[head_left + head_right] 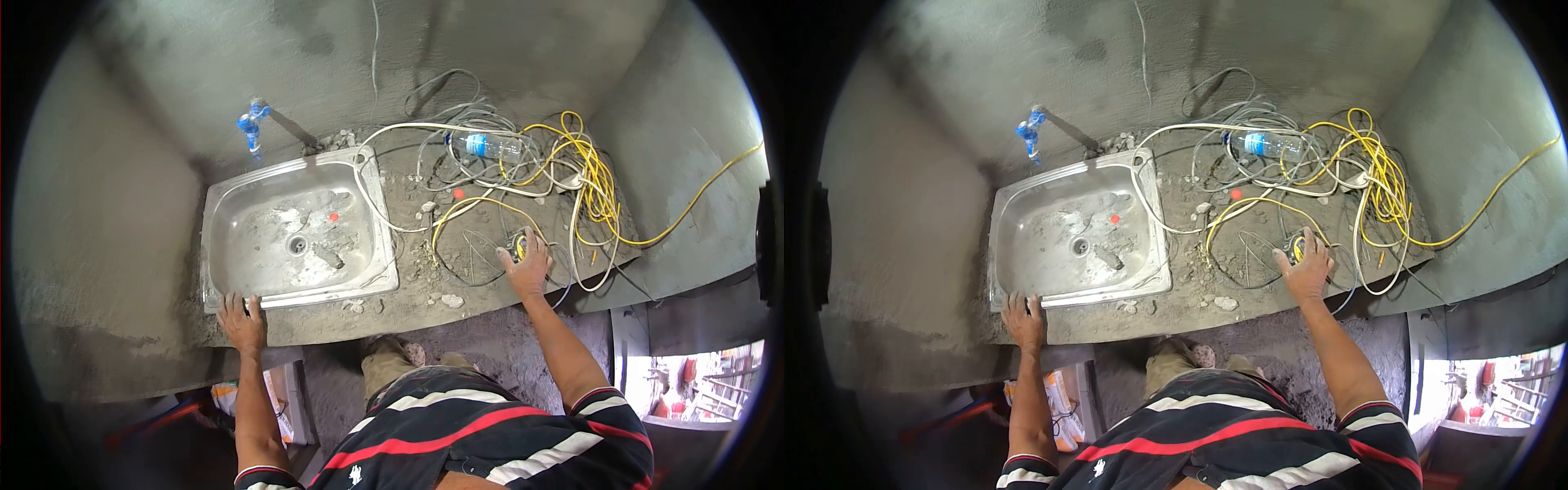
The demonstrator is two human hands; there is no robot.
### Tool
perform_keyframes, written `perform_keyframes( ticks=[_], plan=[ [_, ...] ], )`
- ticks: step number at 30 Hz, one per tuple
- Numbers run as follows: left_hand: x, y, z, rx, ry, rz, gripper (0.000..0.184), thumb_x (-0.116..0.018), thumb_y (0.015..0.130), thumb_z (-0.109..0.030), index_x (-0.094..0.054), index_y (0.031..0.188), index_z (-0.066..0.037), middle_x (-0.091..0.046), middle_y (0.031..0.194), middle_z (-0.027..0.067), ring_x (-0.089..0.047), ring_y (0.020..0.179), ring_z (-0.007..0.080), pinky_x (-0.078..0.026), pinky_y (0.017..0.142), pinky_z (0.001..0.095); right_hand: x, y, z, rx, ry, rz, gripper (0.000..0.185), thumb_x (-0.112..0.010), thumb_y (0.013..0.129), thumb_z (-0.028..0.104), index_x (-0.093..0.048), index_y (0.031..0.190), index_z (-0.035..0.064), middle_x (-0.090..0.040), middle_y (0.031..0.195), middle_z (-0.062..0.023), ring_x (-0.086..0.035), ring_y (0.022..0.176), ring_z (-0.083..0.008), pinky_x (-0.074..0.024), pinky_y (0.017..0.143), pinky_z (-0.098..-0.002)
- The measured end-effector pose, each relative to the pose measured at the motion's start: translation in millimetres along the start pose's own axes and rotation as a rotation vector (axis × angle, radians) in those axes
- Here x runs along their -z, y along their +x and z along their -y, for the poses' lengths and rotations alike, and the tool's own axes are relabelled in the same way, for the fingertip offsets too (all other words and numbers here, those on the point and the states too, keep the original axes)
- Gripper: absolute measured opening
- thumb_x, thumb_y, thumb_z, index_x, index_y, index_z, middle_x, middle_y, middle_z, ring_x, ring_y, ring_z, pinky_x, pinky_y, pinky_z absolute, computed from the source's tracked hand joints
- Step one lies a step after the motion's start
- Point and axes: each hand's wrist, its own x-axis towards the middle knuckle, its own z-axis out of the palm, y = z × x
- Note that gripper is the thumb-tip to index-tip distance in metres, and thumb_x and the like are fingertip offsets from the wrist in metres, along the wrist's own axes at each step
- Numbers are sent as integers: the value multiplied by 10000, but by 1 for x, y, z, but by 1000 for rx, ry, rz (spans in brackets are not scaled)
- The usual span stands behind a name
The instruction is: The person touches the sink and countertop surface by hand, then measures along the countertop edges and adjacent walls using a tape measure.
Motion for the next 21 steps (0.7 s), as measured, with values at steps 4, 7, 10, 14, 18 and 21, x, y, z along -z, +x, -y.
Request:
perform_keyframes(
  ticks=[4,7,10,14,18,21],
  plan=[
    [-3,-1,2,-21,30,-47,441,-595,1076,-379,-725,1293,-17,-641,1466,141,-463,1479,386,-300,1249,565,-1,0,-1,-16,-8,16,977,-815,859,577,-457,1624,87,-551,1497,-220,-503,1392,-387,-348,1164,-556],
    [-5,1,2,-29,-25,-16,465,-561,1082,-364,-713,1333,-3,-621,1485,162,-441,1496,395,-275,1278,569,-2,-1,-2,-19,-12,10,970,-814,856,588,-471,1614,89,-551,1498,-218,-503,1395,-387,-346,1164,-559],
    [-4,0,1,-8,-38,-30,410,-506,1109,-288,-710,1314,3,-643,1467,165,-462,1476,408,-298,1254,579,4,-1,0,-33,-12,9,964,-816,852,598,-486,1603,91,-557,1489,-213,-506,1392,-385,-348,1156,-563],
    [-9,0,4,-5,-12,-52,407,-492,1117,-295,-708,1310,-9,-646,1469,153,-466,1474,403,-317,1243,568,5,0,0,-43,-1,18,975,-825,840,609,-494,1598,94,-567,1463,-197,-517,1370,-379,-354,1139,-562],
    [-14,0,13,-53,27,-54,403,-493,1117,-296,-710,1305,-13,-641,1456,148,-475,1469,390,-315,1244,565,3,-1,3,-30,3,-13,983,-831,833,614,-501,1593,87,-568,1458,-197,-519,1364,-375,-357,1136,-560],
    [-16,0,14,-59,19,-70,393,-496,1117,-297,-715,1292,-21,-632,1462,138,-467,1474,384,-308,1248,566,2,0,2,-30,4,-2,986,-831,833,617,-503,1591,78,-567,1462,-203,-518,1365,-375,-356,1138,-561]
  ],
)
